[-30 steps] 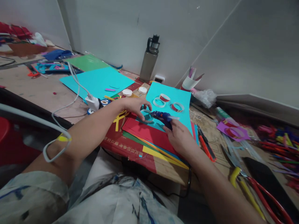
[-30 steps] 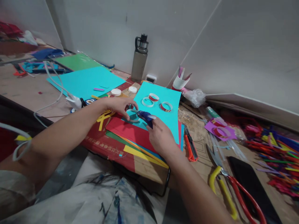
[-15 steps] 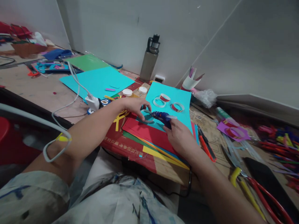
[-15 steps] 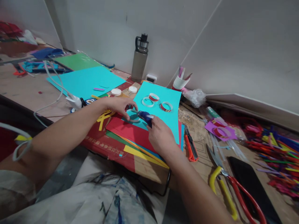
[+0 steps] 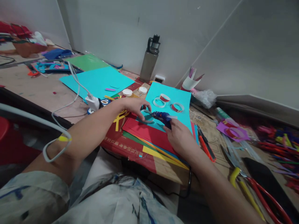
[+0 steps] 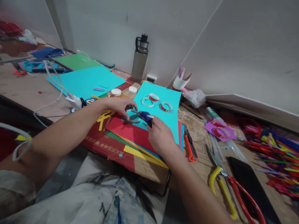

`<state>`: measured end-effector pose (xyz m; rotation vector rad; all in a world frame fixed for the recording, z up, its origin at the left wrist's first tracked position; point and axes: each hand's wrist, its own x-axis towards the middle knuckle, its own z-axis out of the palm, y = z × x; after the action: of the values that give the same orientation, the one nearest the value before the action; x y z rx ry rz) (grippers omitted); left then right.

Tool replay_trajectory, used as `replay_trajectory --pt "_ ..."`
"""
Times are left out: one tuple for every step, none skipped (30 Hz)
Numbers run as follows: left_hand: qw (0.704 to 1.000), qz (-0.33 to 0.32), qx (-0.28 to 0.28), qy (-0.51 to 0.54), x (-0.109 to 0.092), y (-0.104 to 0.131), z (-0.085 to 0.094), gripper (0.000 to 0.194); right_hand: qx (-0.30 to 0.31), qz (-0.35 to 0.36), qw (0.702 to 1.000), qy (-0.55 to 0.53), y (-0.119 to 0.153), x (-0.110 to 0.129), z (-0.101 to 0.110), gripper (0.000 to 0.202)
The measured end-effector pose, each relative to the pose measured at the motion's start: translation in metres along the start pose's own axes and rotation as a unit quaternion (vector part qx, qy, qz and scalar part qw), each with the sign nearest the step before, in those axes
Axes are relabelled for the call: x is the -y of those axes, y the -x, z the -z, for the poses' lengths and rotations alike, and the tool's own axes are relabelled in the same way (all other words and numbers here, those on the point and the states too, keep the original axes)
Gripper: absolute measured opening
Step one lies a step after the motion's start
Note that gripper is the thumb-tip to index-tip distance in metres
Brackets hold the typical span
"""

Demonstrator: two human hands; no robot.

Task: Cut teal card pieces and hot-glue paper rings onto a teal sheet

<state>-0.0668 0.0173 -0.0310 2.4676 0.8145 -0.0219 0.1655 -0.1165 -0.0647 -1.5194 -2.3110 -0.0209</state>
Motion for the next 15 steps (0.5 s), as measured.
replay_trajectory --pt "1.000 -0.001 0.000 -0.001 -0.0004 0.0002 0.0001 0.073 0.003 -0.003 1.000 0.004 -0.0007 0.0014 0.0010 0.024" --pt "1.000 -0.001 0.000 -0.002 -0.0009 0.0003 0.0002 0.074 0.006 -0.005 1.000 0.006 -0.0020 0.0031 0.0014 0.024" --pt "1.000 0.001 0.000 -0.003 -0.0014 0.0005 0.0003 0.074 0.010 -0.006 1.000 0.006 -0.0036 0.0048 0.0014 0.023" --pt "1.000 0.005 0.000 -0.005 -0.0019 0.0006 0.0005 0.073 0.012 -0.005 1.000 0.002 -0.0054 0.0063 0.0007 0.022" --pt "1.000 0.009 0.002 -0.006 -0.0022 0.0007 0.0006 0.073 0.017 -0.001 1.000 -0.002 -0.0070 0.0075 -0.0004 0.021" --pt "1.000 0.012 0.003 -0.007 -0.0024 0.0007 0.0007 0.073 0.022 0.003 1.000 -0.001 -0.0083 0.0081 -0.0017 0.022" --pt "1.000 0.013 0.004 -0.008 -0.0022 0.0006 0.0008 0.073 0.026 0.005 1.000 0.001 -0.0090 0.0083 -0.0031 0.022" --pt "1.000 0.011 0.005 -0.009 -0.0017 0.0004 0.0007 0.073 0.028 0.006 1.000 0.005 -0.0092 0.0080 -0.0042 0.023" --pt "1.000 0.006 0.005 -0.010 -0.0007 0.0001 0.0005 0.073 0.026 0.002 1.000 0.009 -0.0088 0.0074 -0.0049 0.024" --pt "1.000 0.002 0.004 -0.010 0.0004 -0.0002 0.0002 0.074 0.022 -0.002 1.000 0.010 -0.0079 0.0064 -0.0050 0.025" --pt "1.000 0.001 0.003 -0.008 0.0017 -0.0005 -0.0002 0.076 0.019 -0.007 1.000 0.009 -0.0068 0.0054 -0.0044 0.024" --pt "1.000 0.003 0.001 -0.006 0.0028 -0.0007 -0.0005 0.078 0.017 -0.009 1.000 0.005 -0.0056 0.0044 -0.0033 0.023" --pt "1.000 0.008 0.001 -0.003 0.0036 -0.0008 -0.0008 0.081 0.016 -0.012 1.000 0.000 -0.0044 0.0034 -0.0017 0.022" --pt "1.000 0.015 0.001 0.000 0.0041 -0.0007 -0.0010 0.083 0.013 -0.017 1.000 -0.006 -0.0035 0.0025 -0.0001 0.022" --pt "1.000 0.021 0.001 0.001 0.0042 -0.0005 -0.0010 0.084 0.008 -0.024 1.000 -0.012 -0.0028 0.0018 0.0014 0.022"
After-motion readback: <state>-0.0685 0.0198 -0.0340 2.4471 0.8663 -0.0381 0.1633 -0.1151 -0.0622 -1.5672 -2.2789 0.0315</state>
